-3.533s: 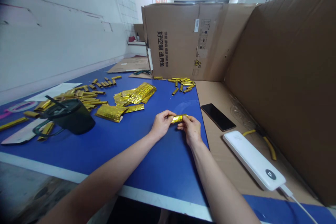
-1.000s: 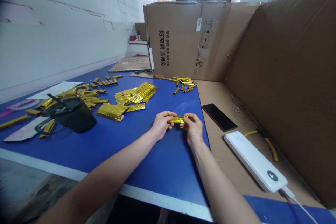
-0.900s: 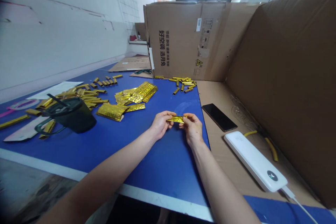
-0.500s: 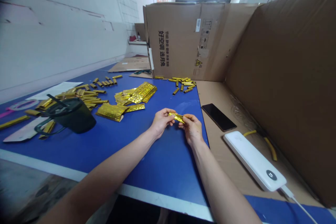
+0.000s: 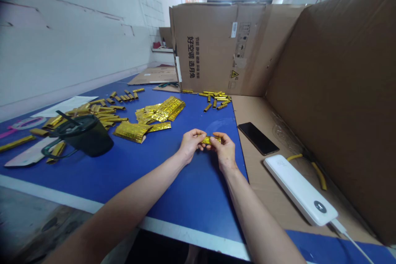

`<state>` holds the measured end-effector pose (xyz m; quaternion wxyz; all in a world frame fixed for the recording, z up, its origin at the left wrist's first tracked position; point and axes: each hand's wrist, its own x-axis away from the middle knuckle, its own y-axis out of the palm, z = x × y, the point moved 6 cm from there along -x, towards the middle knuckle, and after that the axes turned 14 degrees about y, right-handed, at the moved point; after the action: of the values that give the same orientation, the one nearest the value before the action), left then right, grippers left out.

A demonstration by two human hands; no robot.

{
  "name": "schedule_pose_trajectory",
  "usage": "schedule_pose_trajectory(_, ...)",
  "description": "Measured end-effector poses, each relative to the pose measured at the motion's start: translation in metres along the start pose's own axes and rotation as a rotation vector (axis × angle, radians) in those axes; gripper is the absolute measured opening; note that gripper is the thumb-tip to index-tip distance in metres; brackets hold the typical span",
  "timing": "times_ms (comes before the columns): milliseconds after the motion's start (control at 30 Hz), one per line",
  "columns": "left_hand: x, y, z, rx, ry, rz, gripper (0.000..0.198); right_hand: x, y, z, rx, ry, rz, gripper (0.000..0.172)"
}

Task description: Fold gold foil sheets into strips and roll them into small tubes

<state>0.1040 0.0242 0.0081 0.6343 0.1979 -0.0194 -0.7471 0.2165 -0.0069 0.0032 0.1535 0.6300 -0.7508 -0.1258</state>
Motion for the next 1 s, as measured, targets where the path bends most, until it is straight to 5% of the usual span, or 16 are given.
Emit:
schedule_pose_trajectory(167,-0.003,-0.006,-0.004,0.055,-0.045,0.074,0.016,0.003,0.005,-0.003,0.037,-0.036,-0.042,0.036)
schedule_pose_trajectory(567,-0.001,-0.004,-0.008,0.084,-0.108,0.032,0.011,0.005,0.009,-0.008,0.213,-0.087,-0.079,0.042)
schedule_pose_trajectory(1000,0.000,0.001,-0.008,0.059,-0.072,-0.072,0.021,0.006,0.002,-0.009,0.352,-0.132,0.035,0.024)
